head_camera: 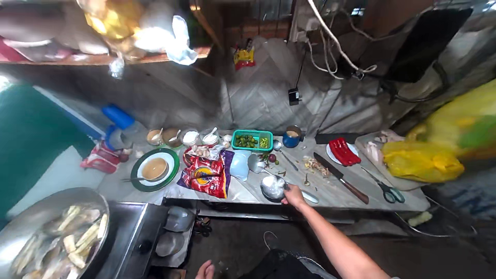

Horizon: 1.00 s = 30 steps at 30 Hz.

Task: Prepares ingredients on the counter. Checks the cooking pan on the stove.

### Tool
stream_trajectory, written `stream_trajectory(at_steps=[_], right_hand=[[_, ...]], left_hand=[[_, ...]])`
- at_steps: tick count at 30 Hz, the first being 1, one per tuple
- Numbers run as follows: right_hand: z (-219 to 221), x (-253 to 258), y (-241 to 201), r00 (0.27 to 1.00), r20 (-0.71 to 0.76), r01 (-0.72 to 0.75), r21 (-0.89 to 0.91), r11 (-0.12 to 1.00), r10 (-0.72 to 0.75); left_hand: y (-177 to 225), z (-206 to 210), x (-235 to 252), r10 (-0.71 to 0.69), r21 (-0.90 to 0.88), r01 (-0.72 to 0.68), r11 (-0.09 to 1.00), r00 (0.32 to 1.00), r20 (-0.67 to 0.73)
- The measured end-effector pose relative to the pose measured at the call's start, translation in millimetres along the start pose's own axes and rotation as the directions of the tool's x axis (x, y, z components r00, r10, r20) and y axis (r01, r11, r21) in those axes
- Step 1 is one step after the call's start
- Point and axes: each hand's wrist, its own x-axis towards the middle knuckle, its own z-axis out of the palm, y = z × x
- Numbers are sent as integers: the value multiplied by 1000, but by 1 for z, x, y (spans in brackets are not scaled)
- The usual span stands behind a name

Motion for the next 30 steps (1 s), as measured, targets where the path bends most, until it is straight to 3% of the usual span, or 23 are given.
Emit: stream_trajectory(at_steps=[3, 5, 9, 14, 16, 18, 22, 25, 27, 30], right_hand=[[-8, 9, -35, 981, 64, 196, -378, 905, -185], [-9, 22, -40, 948, 132, 317, -513, 798, -291], [-20, 48, -48, 861, 233, 498, -564, 659, -452], [-30, 69, -48, 679, 407, 728, -482, 488, -611], [-40, 70, -51, 626, 458, 780, -363, 510, -631], [-50, 69, -53, 621, 476, 769, -217, 602, -623], [-61, 70, -48, 694, 419, 593, 127, 795, -585], [-63, 75, -39, 722, 418, 422, 365, 830, -551], [-64, 76, -36, 748, 430, 360, 378, 853, -506], [-66, 77, -43, 740, 518, 408, 162, 899, -429]], left_hand=[[71, 48, 22, 177, 75, -184, 980, 980, 93], [119, 79, 33, 258, 107, -273, 956, 957, 134], [205, 135, 54, 489, 171, -517, 839, 853, 183], [254, 195, 87, 701, 363, -707, 607, 692, 174], [263, 211, 97, 711, 426, -699, 575, 684, 163], [271, 222, 102, 677, 445, -663, 602, 719, 157], [281, 232, 109, 625, 385, -639, 665, 759, 180], [284, 230, 116, 637, 336, -663, 669, 744, 201], [289, 227, 120, 569, 363, -628, 689, 778, 266], [295, 224, 126, 466, 409, -585, 700, 809, 359]])
